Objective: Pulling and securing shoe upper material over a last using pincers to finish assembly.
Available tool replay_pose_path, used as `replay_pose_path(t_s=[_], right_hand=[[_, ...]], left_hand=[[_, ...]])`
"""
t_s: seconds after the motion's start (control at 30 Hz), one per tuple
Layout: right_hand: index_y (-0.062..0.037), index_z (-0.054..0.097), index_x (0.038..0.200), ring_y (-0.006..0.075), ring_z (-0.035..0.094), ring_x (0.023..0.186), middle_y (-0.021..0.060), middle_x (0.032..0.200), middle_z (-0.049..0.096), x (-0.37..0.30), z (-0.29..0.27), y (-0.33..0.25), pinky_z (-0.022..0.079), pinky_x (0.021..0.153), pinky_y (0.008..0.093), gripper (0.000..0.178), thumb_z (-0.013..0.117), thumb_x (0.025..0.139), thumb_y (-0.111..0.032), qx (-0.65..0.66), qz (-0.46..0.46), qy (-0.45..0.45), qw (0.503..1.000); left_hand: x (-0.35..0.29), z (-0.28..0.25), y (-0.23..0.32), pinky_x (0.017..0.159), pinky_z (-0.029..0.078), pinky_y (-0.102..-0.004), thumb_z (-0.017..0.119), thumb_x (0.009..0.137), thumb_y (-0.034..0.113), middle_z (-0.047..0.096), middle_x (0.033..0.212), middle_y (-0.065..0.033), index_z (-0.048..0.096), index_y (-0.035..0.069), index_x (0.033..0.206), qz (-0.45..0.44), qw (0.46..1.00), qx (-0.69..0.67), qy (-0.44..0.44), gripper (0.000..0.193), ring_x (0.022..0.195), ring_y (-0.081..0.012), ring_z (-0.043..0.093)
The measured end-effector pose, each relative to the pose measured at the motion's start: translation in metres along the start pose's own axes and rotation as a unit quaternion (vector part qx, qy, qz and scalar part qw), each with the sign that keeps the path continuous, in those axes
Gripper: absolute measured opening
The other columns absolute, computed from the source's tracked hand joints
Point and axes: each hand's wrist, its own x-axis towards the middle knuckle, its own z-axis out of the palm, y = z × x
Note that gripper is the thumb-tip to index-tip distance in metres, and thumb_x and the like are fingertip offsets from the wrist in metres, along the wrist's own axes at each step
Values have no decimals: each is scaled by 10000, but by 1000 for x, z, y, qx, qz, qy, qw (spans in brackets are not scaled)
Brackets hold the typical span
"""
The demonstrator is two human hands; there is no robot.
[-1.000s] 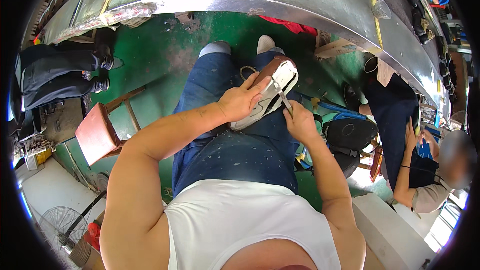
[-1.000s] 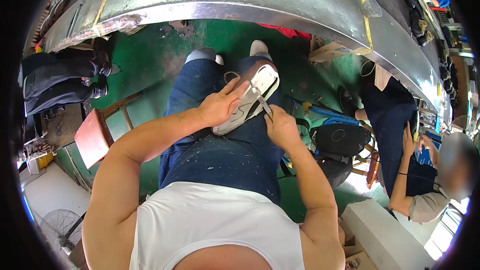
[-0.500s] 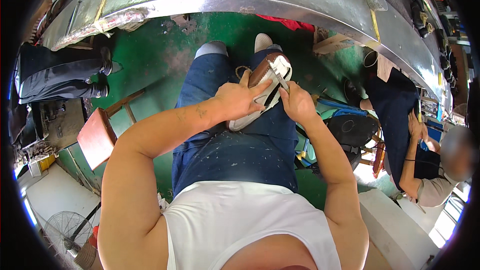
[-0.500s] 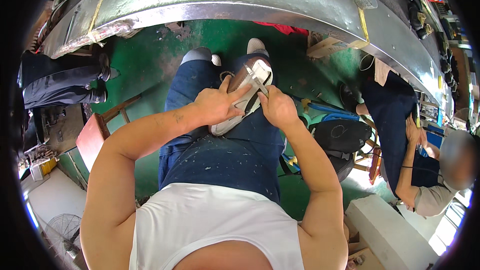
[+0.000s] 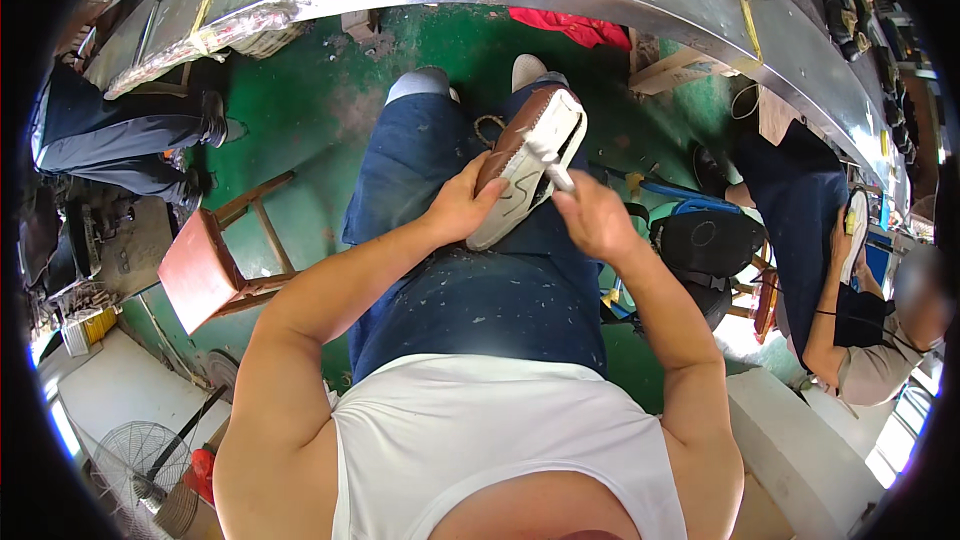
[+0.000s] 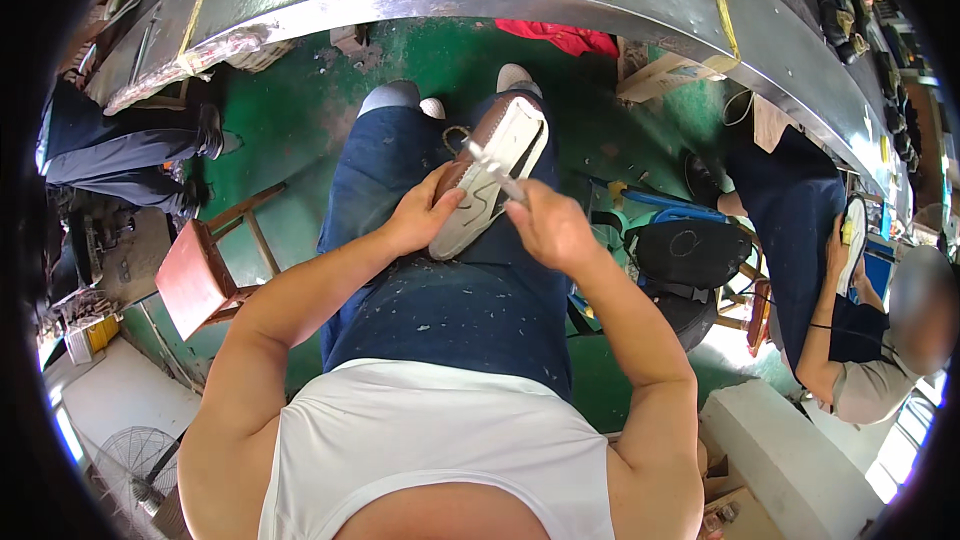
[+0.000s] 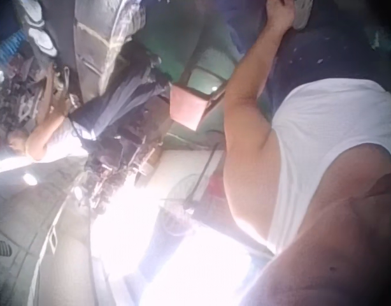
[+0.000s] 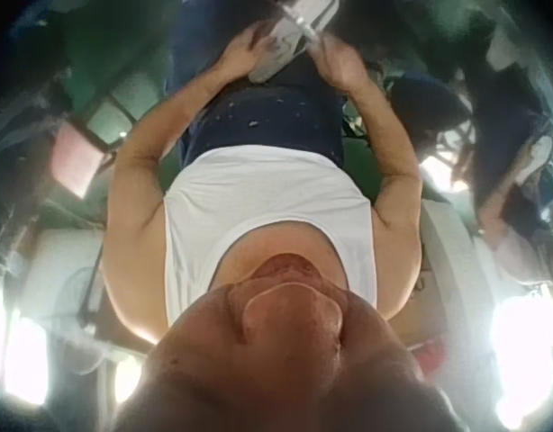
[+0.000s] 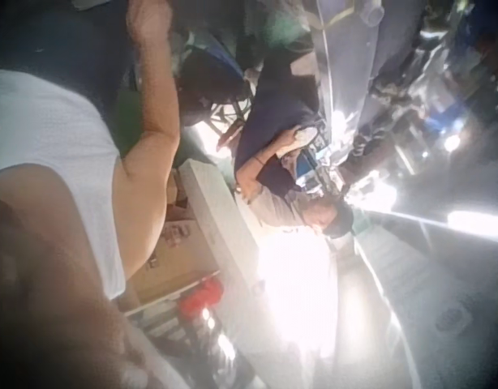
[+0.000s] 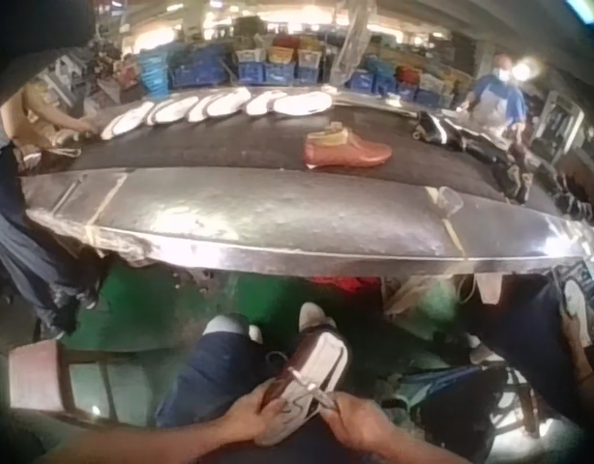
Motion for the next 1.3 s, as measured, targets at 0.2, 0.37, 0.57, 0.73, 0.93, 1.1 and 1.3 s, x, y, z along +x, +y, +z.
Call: replay_pose_path(t_s=[0.2,0.37,0.57,0.73,0.93,1.1,1.3], right_hand=[[-8,606,1126,358,684,837,198,890,688,-21,18,29,527,779,425,331,572,988,-307,97,153,-28,983],[-9,606,1112,163,653,821,88,873,680,-53,41,46,516,786,308,250,625,953,-201,232,161,110,953],[10,597,1100,163,647,836,75,900,670,-53,53,55,512,803,301,224,587,976,-176,286,148,197,926],[8,601,1094,147,646,840,89,904,675,-48,36,39,510,789,294,208,581,983,-167,217,182,151,947],[19,595,1234,362,680,949,219,1018,690,-42,-20,11,524,846,393,340,615,941,-152,85,164,-55,981],[92,501,1340,432,613,1098,295,1191,619,-24,-29,4,491,953,439,495,628,912,-121,-44,54,-82,994],[99,548,1195,432,635,1038,291,1123,631,10,-43,-21,501,919,468,386,639,901,-134,-141,34,-144,979]], left_hand=[[0,-34,9,1062,435,-385,788,775,266,546,1364,-303,161,-8,1562,77,985,103,-114,1043,1266,-400,555],[-16,-84,106,925,524,-415,813,706,128,658,1207,-234,352,37,1495,179,917,353,-49,918,1078,-399,665],[-8,-99,208,834,552,-295,872,663,18,725,1037,-94,452,82,1447,381,921,74,-17,891,920,-177,700],[84,-53,161,787,552,-331,790,841,372,721,1029,-111,625,-10,1222,116,992,-8,-43,564,893,-182,684],[103,3,5,829,570,-409,410,1048,540,720,1088,-142,666,36,1213,-249,880,-404,-32,589,938,-248,711],[83,9,19,832,568,-384,380,1076,462,715,1060,-139,649,30,1218,-218,896,-386,-20,528,899,-238,705],[74,20,0,848,549,-366,343,1088,365,689,1049,-124,623,25,1200,-131,939,-318,21,454,920,-211,679]])
